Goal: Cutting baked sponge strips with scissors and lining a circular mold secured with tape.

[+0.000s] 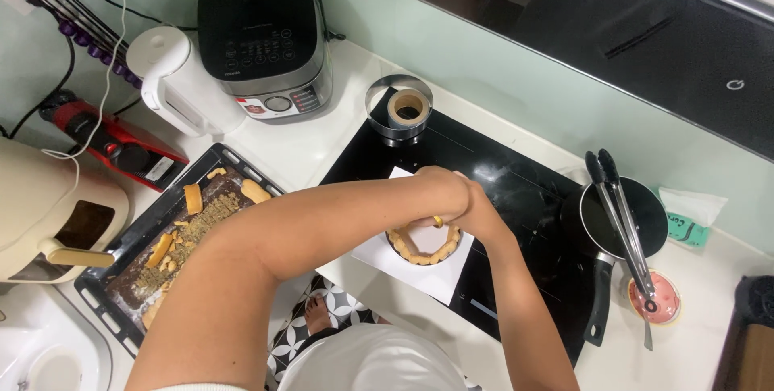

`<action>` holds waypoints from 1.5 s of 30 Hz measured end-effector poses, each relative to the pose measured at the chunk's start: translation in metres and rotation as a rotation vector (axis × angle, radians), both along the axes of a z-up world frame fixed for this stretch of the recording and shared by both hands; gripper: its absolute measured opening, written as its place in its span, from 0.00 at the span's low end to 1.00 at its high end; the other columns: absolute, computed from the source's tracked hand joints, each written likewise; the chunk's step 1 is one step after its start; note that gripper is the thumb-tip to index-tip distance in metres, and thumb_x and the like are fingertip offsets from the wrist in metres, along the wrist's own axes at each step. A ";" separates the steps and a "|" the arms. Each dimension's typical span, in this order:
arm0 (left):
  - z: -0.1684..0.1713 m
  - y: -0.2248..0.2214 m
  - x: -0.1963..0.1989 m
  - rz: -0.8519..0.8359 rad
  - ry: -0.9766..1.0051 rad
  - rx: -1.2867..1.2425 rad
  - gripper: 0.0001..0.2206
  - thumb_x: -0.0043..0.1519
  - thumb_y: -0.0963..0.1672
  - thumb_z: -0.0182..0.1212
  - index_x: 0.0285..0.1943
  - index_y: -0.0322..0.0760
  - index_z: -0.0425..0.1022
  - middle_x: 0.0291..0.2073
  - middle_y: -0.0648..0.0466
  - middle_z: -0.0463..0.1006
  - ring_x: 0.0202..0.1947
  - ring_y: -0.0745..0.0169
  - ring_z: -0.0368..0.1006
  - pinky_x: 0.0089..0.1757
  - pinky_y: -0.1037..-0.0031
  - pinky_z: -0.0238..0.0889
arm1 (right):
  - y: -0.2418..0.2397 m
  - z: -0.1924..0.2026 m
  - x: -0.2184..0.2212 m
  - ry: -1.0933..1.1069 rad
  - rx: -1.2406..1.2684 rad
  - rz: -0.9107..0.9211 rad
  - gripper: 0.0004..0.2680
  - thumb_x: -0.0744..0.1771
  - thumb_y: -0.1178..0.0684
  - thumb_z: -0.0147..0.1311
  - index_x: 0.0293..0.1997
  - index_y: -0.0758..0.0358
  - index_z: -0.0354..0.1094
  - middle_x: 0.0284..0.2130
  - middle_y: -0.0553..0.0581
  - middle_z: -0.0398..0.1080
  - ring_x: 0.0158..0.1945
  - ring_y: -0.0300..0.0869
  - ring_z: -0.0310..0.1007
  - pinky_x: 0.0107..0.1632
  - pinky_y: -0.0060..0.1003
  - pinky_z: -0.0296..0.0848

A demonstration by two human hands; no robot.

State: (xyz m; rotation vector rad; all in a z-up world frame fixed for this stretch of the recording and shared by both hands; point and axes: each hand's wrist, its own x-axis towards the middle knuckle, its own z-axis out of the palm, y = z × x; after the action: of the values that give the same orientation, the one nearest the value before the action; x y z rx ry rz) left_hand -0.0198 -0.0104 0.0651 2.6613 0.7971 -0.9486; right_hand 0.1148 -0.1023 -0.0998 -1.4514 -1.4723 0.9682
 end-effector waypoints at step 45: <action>-0.264 -0.160 -0.532 1.108 -0.278 0.769 0.25 0.59 0.45 0.62 0.63 0.26 0.74 0.42 0.39 0.72 0.44 0.38 0.69 0.49 0.52 0.66 | 0.044 0.069 -0.308 -0.242 0.362 0.339 0.14 0.63 0.54 0.63 0.51 0.67 0.71 0.43 0.63 0.70 0.47 0.54 0.71 0.48 0.47 0.73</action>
State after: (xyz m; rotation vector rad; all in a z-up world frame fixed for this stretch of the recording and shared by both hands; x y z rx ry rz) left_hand -0.5515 -0.1700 -0.1992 2.0524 2.4875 0.0511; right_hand -0.1927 -0.0581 -0.0312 -1.1034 -2.0006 0.6847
